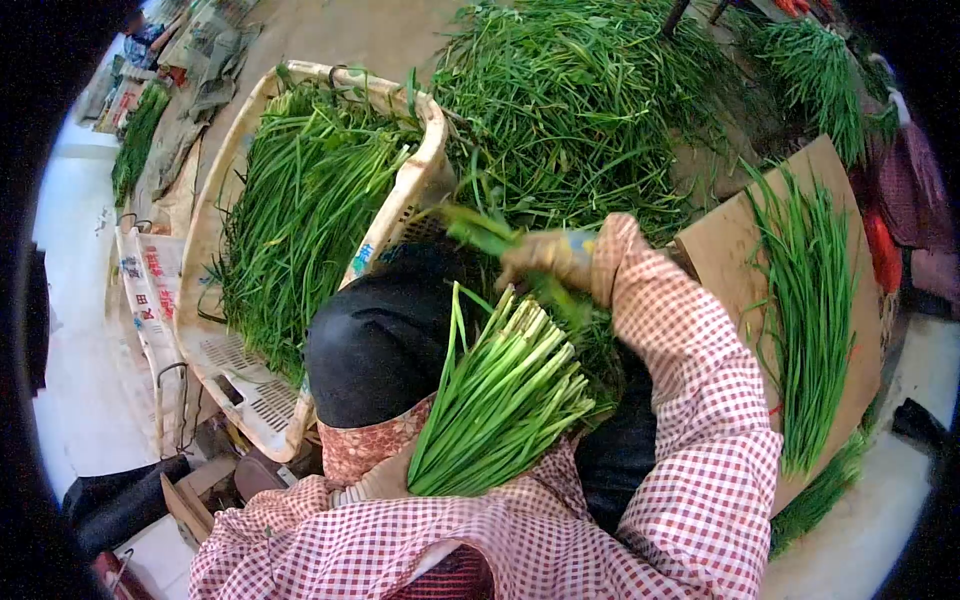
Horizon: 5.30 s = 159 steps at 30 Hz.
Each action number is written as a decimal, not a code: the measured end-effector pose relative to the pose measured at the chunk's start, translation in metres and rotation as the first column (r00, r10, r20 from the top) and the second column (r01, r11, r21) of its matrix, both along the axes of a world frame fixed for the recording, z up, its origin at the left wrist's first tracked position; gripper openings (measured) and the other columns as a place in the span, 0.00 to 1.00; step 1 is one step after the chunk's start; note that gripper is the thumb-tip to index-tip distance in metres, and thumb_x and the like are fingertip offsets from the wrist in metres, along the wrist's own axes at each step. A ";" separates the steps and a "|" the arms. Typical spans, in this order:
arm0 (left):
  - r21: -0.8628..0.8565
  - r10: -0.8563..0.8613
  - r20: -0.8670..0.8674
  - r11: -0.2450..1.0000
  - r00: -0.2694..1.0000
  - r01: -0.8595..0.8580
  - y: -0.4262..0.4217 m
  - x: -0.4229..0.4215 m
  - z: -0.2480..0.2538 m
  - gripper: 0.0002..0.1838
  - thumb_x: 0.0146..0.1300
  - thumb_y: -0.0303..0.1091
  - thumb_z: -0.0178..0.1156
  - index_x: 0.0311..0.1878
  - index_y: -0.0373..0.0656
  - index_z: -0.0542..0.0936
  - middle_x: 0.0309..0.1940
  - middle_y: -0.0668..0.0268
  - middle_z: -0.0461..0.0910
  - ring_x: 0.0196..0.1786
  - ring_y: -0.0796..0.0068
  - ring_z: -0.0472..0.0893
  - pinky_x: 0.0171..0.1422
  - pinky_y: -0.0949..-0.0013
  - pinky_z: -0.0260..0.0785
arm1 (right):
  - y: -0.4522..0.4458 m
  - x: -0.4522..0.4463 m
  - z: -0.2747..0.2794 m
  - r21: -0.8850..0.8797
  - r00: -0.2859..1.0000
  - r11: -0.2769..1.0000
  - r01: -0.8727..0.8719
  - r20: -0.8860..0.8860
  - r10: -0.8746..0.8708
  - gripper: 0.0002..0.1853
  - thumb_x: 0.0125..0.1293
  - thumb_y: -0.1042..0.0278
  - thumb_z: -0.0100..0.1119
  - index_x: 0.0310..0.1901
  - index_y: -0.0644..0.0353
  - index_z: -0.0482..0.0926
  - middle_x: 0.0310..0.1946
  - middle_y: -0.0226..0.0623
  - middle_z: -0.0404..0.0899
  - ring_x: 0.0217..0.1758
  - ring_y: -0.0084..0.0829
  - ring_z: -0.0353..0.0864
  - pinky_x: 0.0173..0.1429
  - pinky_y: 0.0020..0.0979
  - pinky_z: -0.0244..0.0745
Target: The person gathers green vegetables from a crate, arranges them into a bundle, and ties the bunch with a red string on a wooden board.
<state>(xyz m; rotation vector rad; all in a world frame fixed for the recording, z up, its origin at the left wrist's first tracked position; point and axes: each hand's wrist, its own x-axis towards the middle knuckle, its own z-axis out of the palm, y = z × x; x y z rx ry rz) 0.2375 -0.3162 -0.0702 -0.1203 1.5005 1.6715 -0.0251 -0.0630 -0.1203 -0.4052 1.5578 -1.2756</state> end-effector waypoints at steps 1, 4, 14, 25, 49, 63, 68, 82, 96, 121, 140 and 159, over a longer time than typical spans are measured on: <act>0.003 0.007 0.008 1.000 1.000 -0.007 -0.001 -0.002 0.001 0.41 0.50 0.29 0.71 0.67 0.41 0.61 0.62 0.63 0.70 0.62 0.73 0.71 0.66 0.66 0.63 | -0.007 0.010 0.005 0.008 0.999 0.999 -0.033 0.019 0.033 0.22 0.64 0.57 0.56 0.55 0.60 0.73 0.43 0.40 0.80 0.50 0.33 0.79 0.59 0.36 0.71; 0.006 0.019 0.033 1.000 0.999 -0.019 0.000 -0.004 0.003 0.41 0.50 0.29 0.71 0.67 0.41 0.61 0.62 0.63 0.70 0.62 0.73 0.71 0.66 0.66 0.63 | -0.043 0.013 0.034 0.228 0.949 0.923 -0.311 0.026 0.313 0.21 0.63 0.57 0.59 0.55 0.58 0.74 0.46 0.39 0.79 0.50 0.30 0.77 0.57 0.33 0.72; 0.007 0.028 0.028 1.000 0.999 -0.029 0.002 -0.006 0.003 0.40 0.51 0.29 0.71 0.66 0.41 0.62 0.62 0.64 0.70 0.62 0.73 0.71 0.66 0.66 0.63 | -0.005 -0.032 -0.005 0.806 0.865 0.482 0.344 -0.471 0.171 0.38 0.64 0.56 0.58 0.70 0.54 0.50 0.62 0.55 0.64 0.64 0.45 0.67 0.66 0.42 0.68; 0.009 0.009 0.014 1.000 1.000 -0.009 0.007 -0.002 0.003 0.39 0.51 0.30 0.71 0.66 0.41 0.62 0.62 0.64 0.71 0.62 0.74 0.71 0.66 0.67 0.63 | -0.069 0.032 0.064 0.261 0.883 0.882 -0.392 -0.164 0.441 0.20 0.62 0.51 0.54 0.45 0.61 0.80 0.34 0.41 0.82 0.38 0.32 0.81 0.45 0.33 0.73; -0.012 0.083 0.266 0.997 0.960 -0.083 -0.040 0.018 0.030 0.41 0.46 0.32 0.72 0.64 0.37 0.63 0.57 0.60 0.73 0.57 0.68 0.74 0.61 0.63 0.67 | 0.000 0.031 0.038 -0.305 0.728 0.687 0.660 0.032 -0.685 0.10 0.66 0.59 0.54 0.41 0.57 0.76 0.24 0.27 0.69 0.27 0.18 0.70 0.27 0.24 0.68; 0.066 0.437 0.181 0.889 0.881 -0.454 -0.015 0.029 0.043 0.40 0.52 0.34 0.69 0.66 0.38 0.61 0.59 0.57 0.72 0.57 0.60 0.75 0.63 0.57 0.68 | 0.008 0.155 0.094 0.297 0.571 0.913 0.279 -0.816 0.091 0.26 0.55 0.45 0.62 0.50 0.55 0.75 0.59 0.51 0.64 0.63 0.50 0.64 0.65 0.47 0.62; 0.057 0.416 0.135 0.903 0.900 -0.426 -0.021 0.035 0.033 0.40 0.51 0.34 0.70 0.66 0.39 0.62 0.58 0.58 0.73 0.57 0.61 0.75 0.63 0.57 0.69 | -0.011 0.156 0.074 0.479 0.782 0.871 0.111 -0.583 0.221 0.23 0.61 0.50 0.57 0.53 0.56 0.74 0.56 0.46 0.69 0.60 0.46 0.67 0.60 0.43 0.67; 0.003 0.471 0.291 0.870 0.833 -0.493 -0.025 0.028 0.028 0.44 0.50 0.35 0.72 0.68 0.41 0.59 0.61 0.58 0.70 0.61 0.62 0.71 0.64 0.57 0.66 | 0.009 0.090 0.051 0.262 0.778 0.965 -0.018 -0.602 0.178 0.23 0.62 0.48 0.55 0.54 0.53 0.76 0.55 0.47 0.71 0.58 0.42 0.69 0.62 0.42 0.65; -0.247 0.181 0.135 0.958 0.974 -0.144 -0.038 0.024 0.026 0.43 0.43 0.31 0.72 0.64 0.38 0.62 0.54 0.59 0.74 0.55 0.66 0.74 0.59 0.64 0.68 | 0.031 0.056 0.010 0.187 0.803 0.882 0.433 -0.525 -0.283 0.26 0.60 0.50 0.60 0.54 0.58 0.72 0.50 0.44 0.75 0.53 0.43 0.75 0.60 0.42 0.70; 0.119 0.360 0.138 0.919 0.923 -0.376 -0.080 0.041 -0.002 0.38 0.44 0.25 0.68 0.62 0.36 0.66 0.53 0.56 0.76 0.52 0.62 0.77 0.59 0.60 0.70 | 0.035 0.194 0.067 -0.406 0.500 0.460 0.790 -0.009 -0.866 0.13 0.61 0.69 0.63 0.45 0.64 0.75 0.34 0.32 0.80 0.38 0.22 0.78 0.46 0.26 0.74; 0.145 0.374 0.089 0.912 0.923 -0.384 -0.070 0.045 0.000 0.39 0.43 0.25 0.69 0.62 0.35 0.66 0.54 0.56 0.75 0.53 0.62 0.77 0.59 0.60 0.69 | 0.005 0.140 0.032 0.066 0.516 0.968 0.242 -0.854 -0.071 0.18 0.61 0.65 0.58 0.51 0.64 0.72 0.50 0.49 0.70 0.52 0.44 0.73 0.51 0.41 0.74; -0.530 -0.216 -0.639 0.819 0.738 -0.219 -0.017 -0.005 0.094 0.43 0.41 0.30 0.71 0.63 0.37 0.63 0.54 0.51 0.72 0.56 0.53 0.74 0.59 0.58 0.68 | -0.048 0.170 0.073 -0.456 0.536 0.282 0.844 0.718 -0.444 0.43 0.62 0.27 0.38 0.67 0.56 0.60 0.69 0.52 0.53 0.73 0.48 0.52 0.73 0.51 0.50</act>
